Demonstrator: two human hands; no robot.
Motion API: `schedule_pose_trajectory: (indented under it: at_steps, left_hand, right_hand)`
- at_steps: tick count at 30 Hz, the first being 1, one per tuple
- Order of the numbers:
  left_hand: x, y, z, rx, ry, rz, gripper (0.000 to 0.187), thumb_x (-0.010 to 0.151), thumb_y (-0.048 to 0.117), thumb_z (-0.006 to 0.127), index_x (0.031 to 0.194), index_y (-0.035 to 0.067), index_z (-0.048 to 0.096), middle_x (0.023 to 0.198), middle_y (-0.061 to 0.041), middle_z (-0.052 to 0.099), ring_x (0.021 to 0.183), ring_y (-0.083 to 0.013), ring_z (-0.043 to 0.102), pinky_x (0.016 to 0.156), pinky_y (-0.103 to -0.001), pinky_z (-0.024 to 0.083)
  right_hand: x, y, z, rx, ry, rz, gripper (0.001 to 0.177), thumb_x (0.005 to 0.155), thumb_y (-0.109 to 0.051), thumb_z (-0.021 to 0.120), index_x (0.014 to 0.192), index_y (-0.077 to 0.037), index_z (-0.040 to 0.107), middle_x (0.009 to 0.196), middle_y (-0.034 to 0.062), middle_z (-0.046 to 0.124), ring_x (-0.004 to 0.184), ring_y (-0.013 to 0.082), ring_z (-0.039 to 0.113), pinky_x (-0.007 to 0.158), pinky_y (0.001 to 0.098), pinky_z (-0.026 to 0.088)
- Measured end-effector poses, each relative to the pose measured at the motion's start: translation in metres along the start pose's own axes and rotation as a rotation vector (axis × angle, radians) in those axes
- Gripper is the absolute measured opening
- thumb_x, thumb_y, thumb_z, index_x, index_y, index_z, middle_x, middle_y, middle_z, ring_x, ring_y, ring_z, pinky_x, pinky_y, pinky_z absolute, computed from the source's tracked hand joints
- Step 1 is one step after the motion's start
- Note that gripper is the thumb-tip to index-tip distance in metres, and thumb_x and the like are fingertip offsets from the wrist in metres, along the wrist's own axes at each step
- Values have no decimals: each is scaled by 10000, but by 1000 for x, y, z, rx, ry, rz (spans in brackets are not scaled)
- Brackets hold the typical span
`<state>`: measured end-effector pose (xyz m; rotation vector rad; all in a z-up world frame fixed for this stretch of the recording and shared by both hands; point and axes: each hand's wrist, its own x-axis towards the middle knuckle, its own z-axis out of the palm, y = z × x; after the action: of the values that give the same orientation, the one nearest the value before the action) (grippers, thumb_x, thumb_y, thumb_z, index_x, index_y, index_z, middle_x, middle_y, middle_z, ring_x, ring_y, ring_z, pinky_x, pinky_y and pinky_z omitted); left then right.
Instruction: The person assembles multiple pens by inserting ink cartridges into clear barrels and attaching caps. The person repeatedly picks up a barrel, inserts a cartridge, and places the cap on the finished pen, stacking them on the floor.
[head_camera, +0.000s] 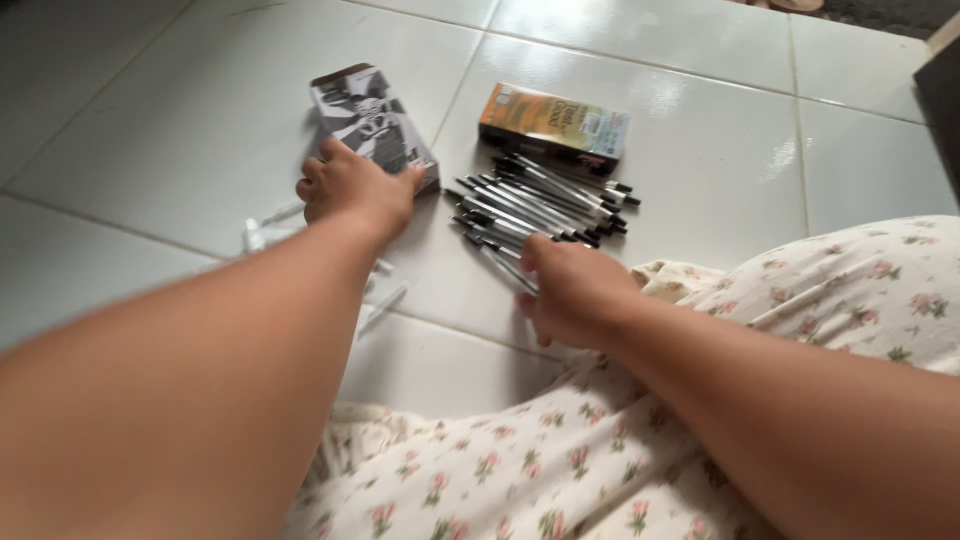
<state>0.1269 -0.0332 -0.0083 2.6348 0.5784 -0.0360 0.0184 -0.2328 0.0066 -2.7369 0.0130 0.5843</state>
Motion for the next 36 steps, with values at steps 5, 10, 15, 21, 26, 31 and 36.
schedule_pose_trajectory:
  at_steps: [5, 10, 15, 21, 26, 31, 36]
  left_hand:
    - [25, 38, 5, 29, -4, -194, 1315, 613, 730, 873, 1492, 47, 172, 1523, -232, 305, 1415, -404, 276, 1139, -548, 279]
    - [56, 24, -7, 191, -179, 21, 1103, 732, 454, 802, 1573, 36, 224, 1534, -223, 436, 1442, -413, 375, 1211, -501, 304]
    - [105, -4, -17, 537, -212, 254, 699, 824, 358, 749, 1404, -2, 600, 1487, -234, 521, 1375, -439, 495, 1148, -521, 439]
    - [141, -39, -29, 536, -117, 190, 468, 885, 213, 685, 1329, 65, 683, 1489, -278, 436, 1292, -472, 510, 1073, -517, 462]
    - [122, -31, -30, 431, -158, 209, 748, 1002, 608, 577, 1372, -39, 636, 1517, -290, 482, 1382, -455, 480, 1153, -512, 413]
    - [100, -22, -22, 324, -188, 164, 807, 981, 587, 577, 1581, 101, 344, 1579, -258, 359, 1435, -461, 380, 1160, -548, 353]
    - [128, -21, -17, 444, -186, 338, 669, 972, 244, 570, 1583, 483, 443, 1641, -229, 247, 1469, -550, 219, 1196, -589, 211]
  right_hand:
    - [0, -7, -5, -31, -32, 36, 280, 912, -174, 639, 1190, -148, 620, 883, 55, 765, 880, 238, 733, 818, 417, 550]
    - [2, -10, -11, 12, -35, 63, 272, 888, -164, 661, 1158, -148, 639, 867, 33, 763, 876, 222, 741, 807, 396, 552]
    - [3, -11, -13, 50, -46, 69, 240, 896, -175, 658, 1133, -148, 632, 800, 7, 772, 868, 207, 736, 792, 390, 541]
    - [5, -9, -14, 69, -82, 96, 247, 884, -152, 653, 1129, -142, 623, 768, 8, 775, 859, 198, 744, 787, 381, 549]
    - [9, -7, -11, 79, -56, 92, 272, 853, -224, 719, 1095, -125, 642, 790, 3, 776, 887, 193, 731, 804, 365, 546]
    - [13, -3, -12, 213, 60, 60, 341, 776, -233, 811, 1045, -78, 670, 1000, 80, 723, 923, 230, 728, 801, 385, 570]
    - [12, 5, -13, 318, -46, 125, 292, 823, -222, 715, 1065, -84, 628, 977, 102, 790, 912, 213, 798, 820, 367, 578]
